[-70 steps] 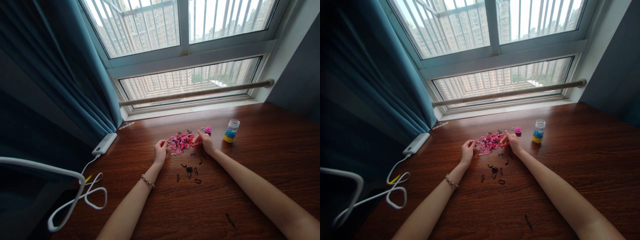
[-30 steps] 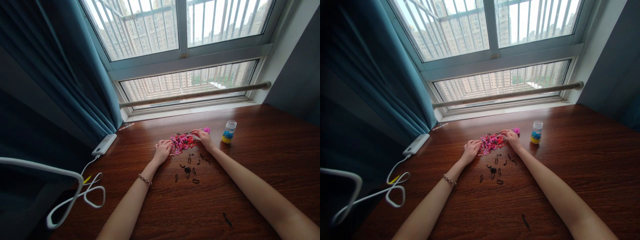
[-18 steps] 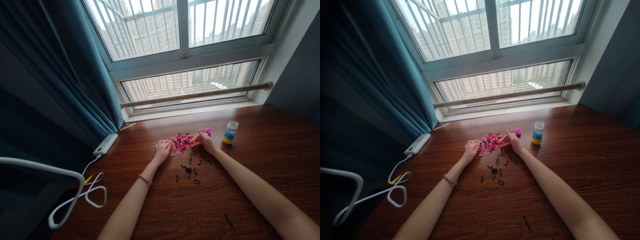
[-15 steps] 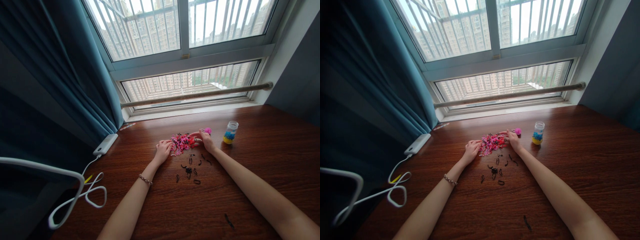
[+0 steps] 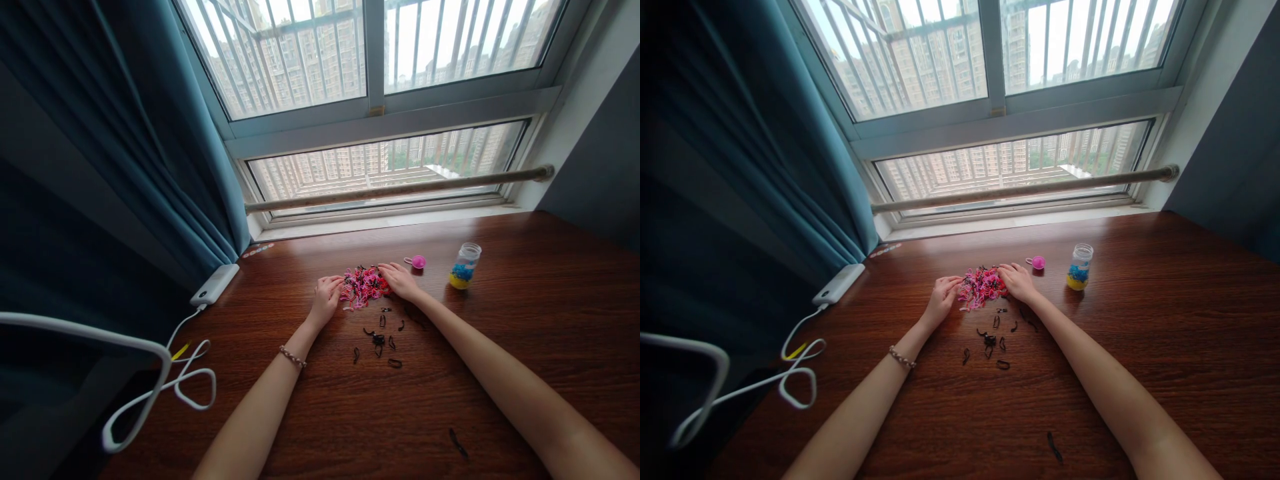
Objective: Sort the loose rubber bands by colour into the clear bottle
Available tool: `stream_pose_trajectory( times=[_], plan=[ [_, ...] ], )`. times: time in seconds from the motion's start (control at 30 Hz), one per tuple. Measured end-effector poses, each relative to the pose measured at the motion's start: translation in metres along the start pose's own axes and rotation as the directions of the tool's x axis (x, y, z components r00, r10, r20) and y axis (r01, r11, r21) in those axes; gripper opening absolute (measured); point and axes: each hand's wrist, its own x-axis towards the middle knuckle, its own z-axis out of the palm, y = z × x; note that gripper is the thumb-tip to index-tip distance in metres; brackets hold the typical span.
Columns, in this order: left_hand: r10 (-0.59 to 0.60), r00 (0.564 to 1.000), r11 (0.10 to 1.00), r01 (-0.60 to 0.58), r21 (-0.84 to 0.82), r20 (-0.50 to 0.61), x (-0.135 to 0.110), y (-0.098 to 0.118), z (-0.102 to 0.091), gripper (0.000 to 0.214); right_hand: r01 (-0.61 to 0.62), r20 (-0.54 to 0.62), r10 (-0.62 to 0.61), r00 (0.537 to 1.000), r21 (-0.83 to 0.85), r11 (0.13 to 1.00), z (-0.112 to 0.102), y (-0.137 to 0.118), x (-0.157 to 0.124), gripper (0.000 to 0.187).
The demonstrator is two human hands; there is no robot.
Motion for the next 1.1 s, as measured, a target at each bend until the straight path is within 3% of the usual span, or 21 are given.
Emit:
stream_pose_trajectory(
  times=[0.1,0.17,0.27,0.37,0.4,0.47,0.53,0.63,0.7,0.77,0.83,0.9,1.1],
  plan=[
    [-0.023,0.998,0.986,0.014,-0.166,-0.055,-0.001,0.003,0.0,0.025,0.035,-0.095,-0.019,0.995,0.167,0.985,-0.001,0.005,0.002,0.046],
    [-0.077,0.996,0.953,0.064,-0.295,-0.034,-0.002,0.011,0.0,0.025,0.042,-0.134,-0.013,0.991,0.223,0.974,-0.003,0.007,0.002,0.051],
    [-0.032,0.987,0.878,0.103,-0.468,0.157,-0.005,0.031,-0.002,0.022,0.048,-0.173,0.004,0.985,0.296,0.954,-0.011,0.007,-0.001,0.058],
    [0.135,0.912,0.797,0.133,-0.59,0.388,-0.009,0.052,-0.007,0.02,-0.017,-0.197,0.136,0.971,0.509,0.861,-0.017,0.004,-0.006,0.059],
    [0.154,0.893,0.78,0.153,-0.607,0.423,-0.01,0.057,-0.008,0.022,-0.048,-0.191,0.194,0.962,0.582,0.812,-0.019,0.003,-0.007,0.058],
    [0.112,0.899,0.771,0.19,-0.608,0.423,-0.011,0.06,-0.009,0.026,-0.093,-0.174,0.278,0.945,0.671,0.736,-0.02,0.0,-0.01,0.055],
    [0.005,0.938,0.784,0.211,-0.584,0.346,-0.011,0.055,-0.01,0.029,-0.12,-0.161,0.322,0.933,0.706,0.698,-0.022,-0.004,-0.012,0.053],
    [-0.162,0.98,0.833,0.197,-0.517,0.113,-0.007,0.036,-0.008,0.03,-0.14,-0.124,0.331,0.935,0.73,0.669,-0.029,-0.013,-0.017,0.052],
    [-0.221,0.974,0.892,0.182,-0.413,-0.048,-0.004,0.022,-0.008,0.029,-0.138,-0.023,0.223,0.975,0.724,0.676,-0.036,-0.021,-0.021,0.053],
    [-0.196,0.971,0.957,0.159,-0.241,-0.136,-0.002,0.011,-0.007,0.028,-0.133,0.156,0.031,0.987,0.7,0.701,-0.043,-0.029,-0.026,0.055],
    [-0.113,0.984,0.993,0.107,-0.049,-0.135,-0.002,0.005,-0.007,0.027,-0.125,0.266,-0.088,0.96,0.689,0.714,-0.048,-0.036,-0.03,0.056],
    [-0.041,0.997,0.994,0.048,0.103,-0.07,-0.002,0.003,-0.004,0.03,-0.123,0.267,-0.092,0.959,0.688,0.715,-0.05,-0.038,-0.031,0.057],
    [-0.014,0.988,0.961,-0.029,0.274,0.151,-0.004,0.005,0.007,0.042,-0.079,0.022,0.082,0.996,0.596,0.799,-0.044,-0.028,-0.031,0.056]
  ],
)
